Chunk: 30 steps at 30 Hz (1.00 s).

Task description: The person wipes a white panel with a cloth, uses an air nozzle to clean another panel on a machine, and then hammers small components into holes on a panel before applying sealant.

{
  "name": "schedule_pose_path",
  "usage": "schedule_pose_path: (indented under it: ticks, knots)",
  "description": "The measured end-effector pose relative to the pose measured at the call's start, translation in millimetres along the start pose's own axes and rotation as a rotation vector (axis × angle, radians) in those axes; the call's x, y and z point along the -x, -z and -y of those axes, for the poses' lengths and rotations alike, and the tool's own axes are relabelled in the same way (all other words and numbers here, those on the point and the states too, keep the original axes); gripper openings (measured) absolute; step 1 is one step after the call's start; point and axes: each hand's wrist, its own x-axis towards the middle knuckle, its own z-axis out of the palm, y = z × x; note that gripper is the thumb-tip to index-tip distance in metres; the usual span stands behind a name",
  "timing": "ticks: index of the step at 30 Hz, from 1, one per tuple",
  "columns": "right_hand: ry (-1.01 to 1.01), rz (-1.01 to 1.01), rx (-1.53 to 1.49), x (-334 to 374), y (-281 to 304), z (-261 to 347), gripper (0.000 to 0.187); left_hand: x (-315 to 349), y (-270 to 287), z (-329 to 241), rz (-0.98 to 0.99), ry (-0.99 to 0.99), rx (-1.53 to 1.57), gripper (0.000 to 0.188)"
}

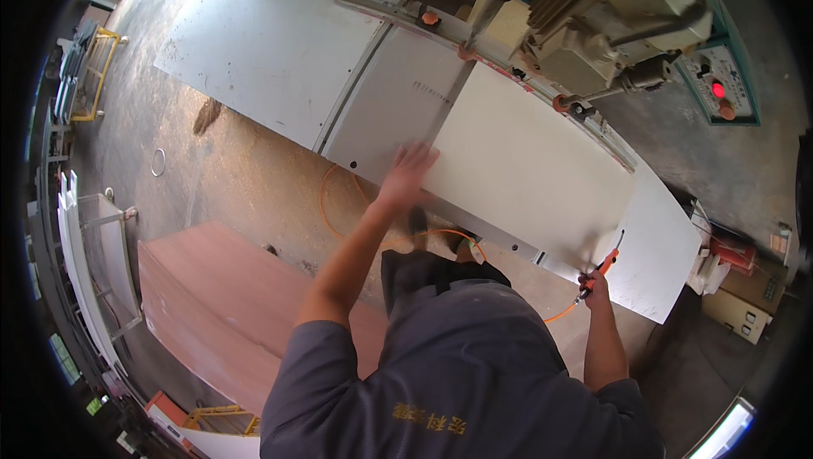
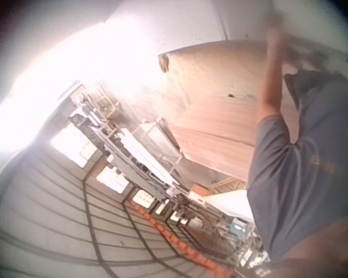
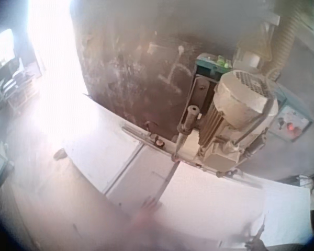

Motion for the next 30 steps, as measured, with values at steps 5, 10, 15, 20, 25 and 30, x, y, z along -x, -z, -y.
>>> schedule_pose_path:
  ticks: [5,10,15,20,25,30]
  knots:
    - [-0.032,-0.064,0.027,14.0,-16.5,12.5,0.021,5.7,-19.3,9.6,-0.045,-0.008,0.055,0.105]
    - [-0.05,-0.046,0.059,13.7,-11.7,15.3,0.02,5.6,-16.5,8.3,-0.064,-0.04,0.122,0.103]
    - [-0.101,-0.053,0.059,12.0,-4.5,20.9,0.025,5.1,-11.2,3.8,-0.085,-0.049,0.189,0.101]
    - [-0.092,-0.054,0.054,12.9,-9.1,16.3,0.025,4.2,-15.2,9.8,-0.121,-0.086,0.172,0.105]
    - [-0.087,-0.049,0.11,16.0,-12.9,16.3,0.022,4.6,-11.4,11.7,-0.062,-0.069,0.216,0.102]
    - [-0.067,-0.041,0.142,12.9,-22.0,18.6,0.024,4.7,-15.2,22.0,-0.095,-0.074,0.252,0.104]
